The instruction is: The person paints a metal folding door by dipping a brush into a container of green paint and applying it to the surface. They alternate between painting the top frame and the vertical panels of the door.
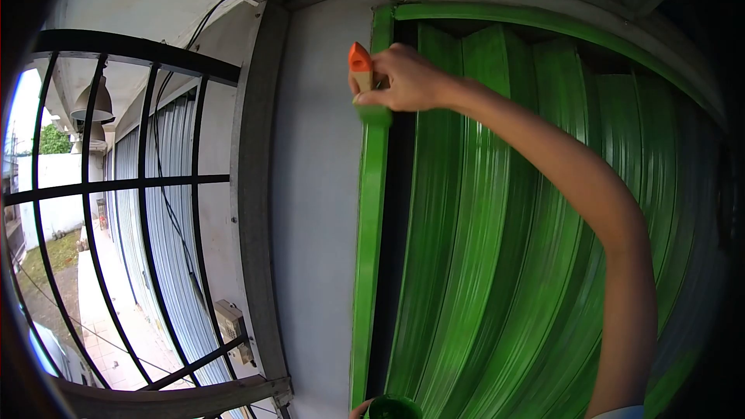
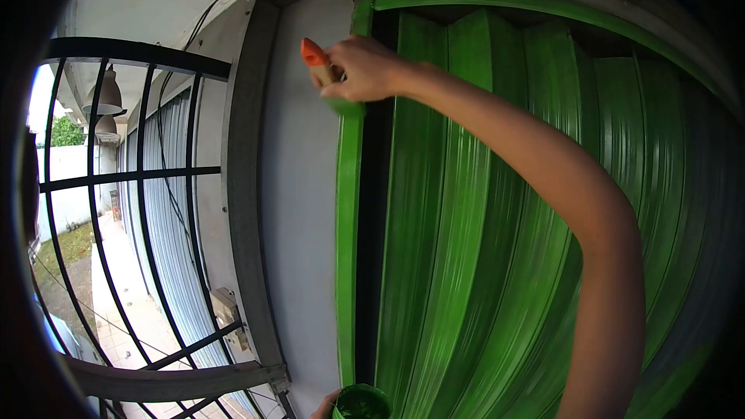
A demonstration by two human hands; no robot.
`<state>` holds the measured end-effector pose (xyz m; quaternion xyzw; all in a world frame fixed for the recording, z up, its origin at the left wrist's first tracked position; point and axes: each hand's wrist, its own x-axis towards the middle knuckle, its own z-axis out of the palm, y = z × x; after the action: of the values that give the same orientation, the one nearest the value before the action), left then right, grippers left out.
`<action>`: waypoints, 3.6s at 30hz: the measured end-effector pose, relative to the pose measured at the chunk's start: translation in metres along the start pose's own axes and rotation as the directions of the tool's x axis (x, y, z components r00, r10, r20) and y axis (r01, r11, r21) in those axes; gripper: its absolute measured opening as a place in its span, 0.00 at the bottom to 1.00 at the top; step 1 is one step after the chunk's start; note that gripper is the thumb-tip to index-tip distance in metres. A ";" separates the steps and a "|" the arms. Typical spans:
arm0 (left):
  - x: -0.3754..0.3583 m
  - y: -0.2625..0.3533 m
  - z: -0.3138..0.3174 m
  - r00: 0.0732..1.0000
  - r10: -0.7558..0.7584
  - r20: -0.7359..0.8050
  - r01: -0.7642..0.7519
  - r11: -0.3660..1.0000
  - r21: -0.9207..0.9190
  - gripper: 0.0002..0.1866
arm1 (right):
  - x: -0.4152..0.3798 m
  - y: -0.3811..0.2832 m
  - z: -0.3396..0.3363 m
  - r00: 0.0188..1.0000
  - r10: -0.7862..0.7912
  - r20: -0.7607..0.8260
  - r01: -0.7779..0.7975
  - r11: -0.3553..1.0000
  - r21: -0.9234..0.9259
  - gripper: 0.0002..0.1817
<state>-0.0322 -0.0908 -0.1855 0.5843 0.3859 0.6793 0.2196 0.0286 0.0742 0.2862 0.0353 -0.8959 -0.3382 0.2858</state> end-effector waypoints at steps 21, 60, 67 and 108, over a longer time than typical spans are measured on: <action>0.007 -0.009 0.006 1.000 0.005 0.015 -0.004 0.999 -0.044 0.44 | 0.018 0.022 -0.044 0.967 -0.035 -0.251 -0.038 0.959 -0.280 0.04; 0.010 -0.011 0.011 0.999 -0.024 0.030 0.026 0.996 -0.084 0.43 | 0.062 0.065 -0.074 0.977 0.150 -0.149 -0.182 0.954 -0.239 0.09; 0.008 -0.015 0.005 0.999 -0.040 0.027 0.041 0.998 -0.046 0.43 | 0.058 0.071 -0.057 0.939 0.004 -0.344 -0.168 0.879 -0.447 0.05; -0.017 0.018 0.023 0.995 -0.069 0.073 0.066 0.997 0.045 0.44 | -0.063 0.017 0.034 0.900 -0.046 -0.433 -0.030 0.986 -0.167 0.08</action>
<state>-0.0039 -0.1084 -0.1814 0.6005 0.4111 0.6408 0.2443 0.0648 0.1233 0.2457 0.0893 -0.7775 -0.3978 0.4789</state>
